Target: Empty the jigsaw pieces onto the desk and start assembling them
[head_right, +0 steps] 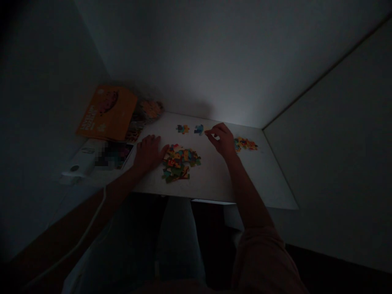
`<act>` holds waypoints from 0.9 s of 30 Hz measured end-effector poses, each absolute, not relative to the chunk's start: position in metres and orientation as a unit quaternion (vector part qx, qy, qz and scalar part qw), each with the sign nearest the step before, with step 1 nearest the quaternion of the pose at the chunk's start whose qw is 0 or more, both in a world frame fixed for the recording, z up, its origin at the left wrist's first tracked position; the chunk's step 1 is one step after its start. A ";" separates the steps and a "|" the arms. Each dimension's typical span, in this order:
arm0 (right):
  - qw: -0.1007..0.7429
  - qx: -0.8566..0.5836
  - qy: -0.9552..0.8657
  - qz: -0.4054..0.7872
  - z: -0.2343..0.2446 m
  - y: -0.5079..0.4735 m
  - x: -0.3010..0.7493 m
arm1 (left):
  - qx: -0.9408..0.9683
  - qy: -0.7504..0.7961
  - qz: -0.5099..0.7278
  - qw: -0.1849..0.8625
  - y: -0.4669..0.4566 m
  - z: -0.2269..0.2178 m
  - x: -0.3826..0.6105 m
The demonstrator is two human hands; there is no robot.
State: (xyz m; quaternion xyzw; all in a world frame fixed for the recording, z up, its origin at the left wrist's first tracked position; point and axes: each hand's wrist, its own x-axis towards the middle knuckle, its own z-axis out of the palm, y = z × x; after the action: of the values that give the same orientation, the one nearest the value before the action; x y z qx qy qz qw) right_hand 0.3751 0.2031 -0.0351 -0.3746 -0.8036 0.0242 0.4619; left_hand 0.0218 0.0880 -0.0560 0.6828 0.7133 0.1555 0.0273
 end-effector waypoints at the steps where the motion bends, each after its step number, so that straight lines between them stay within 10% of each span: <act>1: 0.449 -0.361 -0.818 0.000 -0.033 0.197 0.377 | 0.683 0.713 0.154 0.026 0.088 -0.056 0.022; 13: 0.483 -0.318 -0.805 -0.134 -0.030 0.156 0.389 | 0.685 0.713 0.149 0.012 0.088 -0.055 0.022; 27: 0.515 -0.334 -0.790 0.006 -0.033 0.143 0.368 | 0.685 0.713 0.145 0.024 0.087 -0.053 0.022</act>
State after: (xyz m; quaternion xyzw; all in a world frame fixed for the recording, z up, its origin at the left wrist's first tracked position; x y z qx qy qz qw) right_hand 0.3678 0.1428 -0.0327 -0.3338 -0.7898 0.0057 0.5146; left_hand 0.0223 0.0874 -0.0530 0.6854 0.7132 0.1449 0.0243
